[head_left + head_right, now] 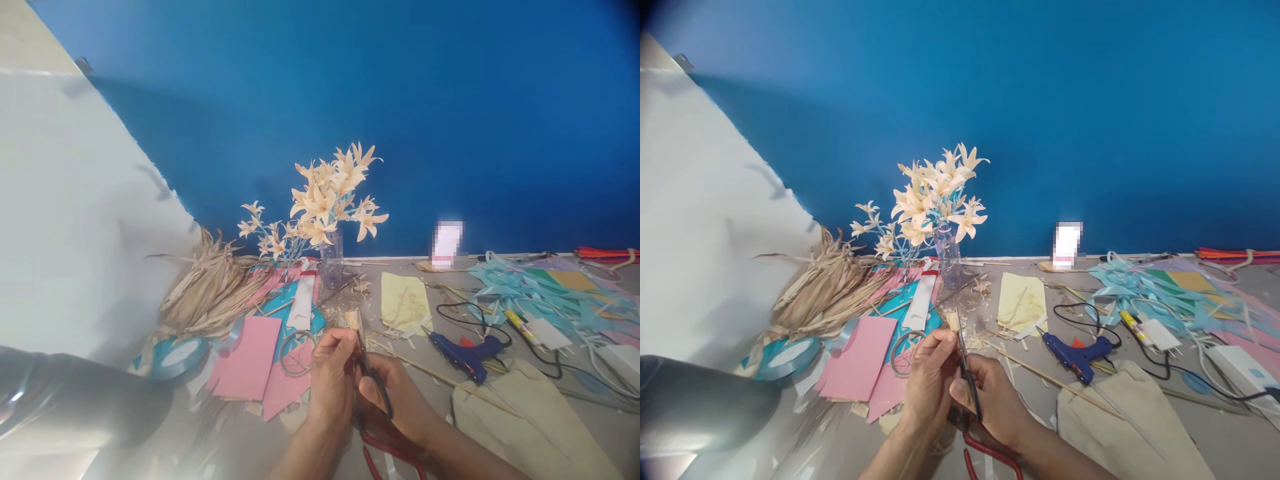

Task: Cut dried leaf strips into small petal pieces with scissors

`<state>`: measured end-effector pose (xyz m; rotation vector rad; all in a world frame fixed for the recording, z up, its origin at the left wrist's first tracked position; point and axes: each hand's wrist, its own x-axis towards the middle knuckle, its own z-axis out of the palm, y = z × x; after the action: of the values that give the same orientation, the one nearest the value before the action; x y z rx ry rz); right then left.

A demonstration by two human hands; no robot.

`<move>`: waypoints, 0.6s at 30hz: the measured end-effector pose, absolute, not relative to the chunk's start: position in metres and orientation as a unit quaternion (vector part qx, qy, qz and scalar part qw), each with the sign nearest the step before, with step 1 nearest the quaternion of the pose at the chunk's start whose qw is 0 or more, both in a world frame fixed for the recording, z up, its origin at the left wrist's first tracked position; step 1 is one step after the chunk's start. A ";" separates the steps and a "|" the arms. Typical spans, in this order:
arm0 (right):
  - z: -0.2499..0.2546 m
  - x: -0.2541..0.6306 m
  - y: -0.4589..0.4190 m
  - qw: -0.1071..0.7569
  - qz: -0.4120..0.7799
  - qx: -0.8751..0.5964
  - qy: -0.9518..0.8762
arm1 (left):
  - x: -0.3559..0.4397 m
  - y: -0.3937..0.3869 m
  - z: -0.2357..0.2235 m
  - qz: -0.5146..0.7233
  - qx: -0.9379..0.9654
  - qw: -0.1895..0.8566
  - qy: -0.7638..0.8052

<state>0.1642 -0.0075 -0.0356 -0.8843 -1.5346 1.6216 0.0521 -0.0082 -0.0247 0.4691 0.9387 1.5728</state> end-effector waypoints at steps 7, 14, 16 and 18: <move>-0.044 0.161 -0.007 0.376 0.609 -0.356 -0.601 | 0.052 -0.010 -0.024 0.666 0.219 0.554 0.449; -0.045 0.161 -0.006 0.366 0.593 -0.387 -0.604 | 0.051 -0.011 -0.029 0.662 0.220 0.557 0.451; -0.044 0.161 -0.007 0.363 0.599 -0.385 -0.600 | 0.050 -0.011 -0.028 0.664 0.221 0.562 0.440; -0.043 0.161 -0.008 0.362 0.609 -0.378 -0.596 | 0.049 -0.011 -0.027 0.667 0.225 0.566 0.430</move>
<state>0.1615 -0.0077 -0.0428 -0.9728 -1.5360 1.5673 0.0491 -0.0108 -0.0265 0.5296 1.0107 1.5674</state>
